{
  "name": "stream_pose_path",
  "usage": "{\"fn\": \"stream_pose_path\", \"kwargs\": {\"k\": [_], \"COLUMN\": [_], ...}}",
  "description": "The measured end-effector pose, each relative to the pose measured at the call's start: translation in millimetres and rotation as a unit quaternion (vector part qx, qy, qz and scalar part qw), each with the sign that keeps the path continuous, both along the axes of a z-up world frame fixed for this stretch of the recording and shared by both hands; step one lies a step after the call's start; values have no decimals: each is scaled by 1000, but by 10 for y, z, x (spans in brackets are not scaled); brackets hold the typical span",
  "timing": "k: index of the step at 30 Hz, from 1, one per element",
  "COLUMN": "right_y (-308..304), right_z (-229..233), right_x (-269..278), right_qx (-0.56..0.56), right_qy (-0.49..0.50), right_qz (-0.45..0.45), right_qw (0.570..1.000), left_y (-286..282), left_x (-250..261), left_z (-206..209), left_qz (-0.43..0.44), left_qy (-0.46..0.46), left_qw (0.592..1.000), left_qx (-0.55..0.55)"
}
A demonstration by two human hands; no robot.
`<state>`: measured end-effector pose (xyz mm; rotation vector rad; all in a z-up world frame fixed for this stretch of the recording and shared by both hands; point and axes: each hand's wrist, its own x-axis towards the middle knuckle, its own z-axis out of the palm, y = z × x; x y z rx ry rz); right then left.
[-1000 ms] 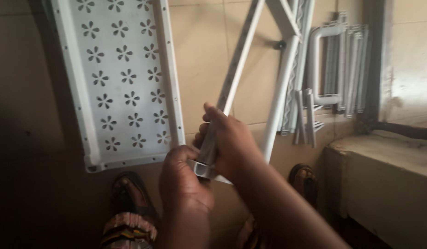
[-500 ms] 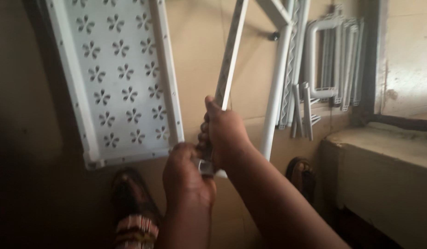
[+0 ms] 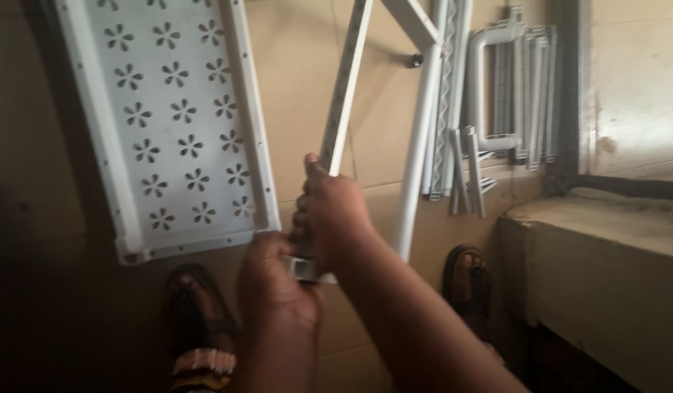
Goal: The person assembles a white plastic storage rack by connecting frame pieces, legs, and a perforated shelf tray on the floor. They insert corner joints and rods into the frame, then attach the shelf tray to the assembled structure.
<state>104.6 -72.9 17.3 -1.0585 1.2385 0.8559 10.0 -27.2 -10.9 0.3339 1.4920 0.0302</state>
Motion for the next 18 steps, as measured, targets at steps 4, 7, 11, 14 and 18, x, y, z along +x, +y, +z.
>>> {"fn": "stream_pose_path", "kwargs": {"k": [4,7,11,14,18], "right_y": [-33,-14,45,10,-51], "right_z": [49,51,49,20,-19], "right_x": [-3,-56,-131,-133,-149], "right_qx": [7,-20,-27,-2,28], "right_qy": [-25,-45,-43,-35,-29], "right_qz": [-1,-12,-16,8,19], "right_qw": [1000,999,999,999,999], "left_y": [-38,-9,33,19,-31], "left_x": [-4,16,-61,-104,-128], "left_z": [68,106,109,89,103], "left_qz": [24,-8,1,11,24], "left_qy": [-39,26,3,-12,13], "left_qw": [999,1000,1000,1000,1000], "left_qx": [-10,5,19,-3,-8]}}
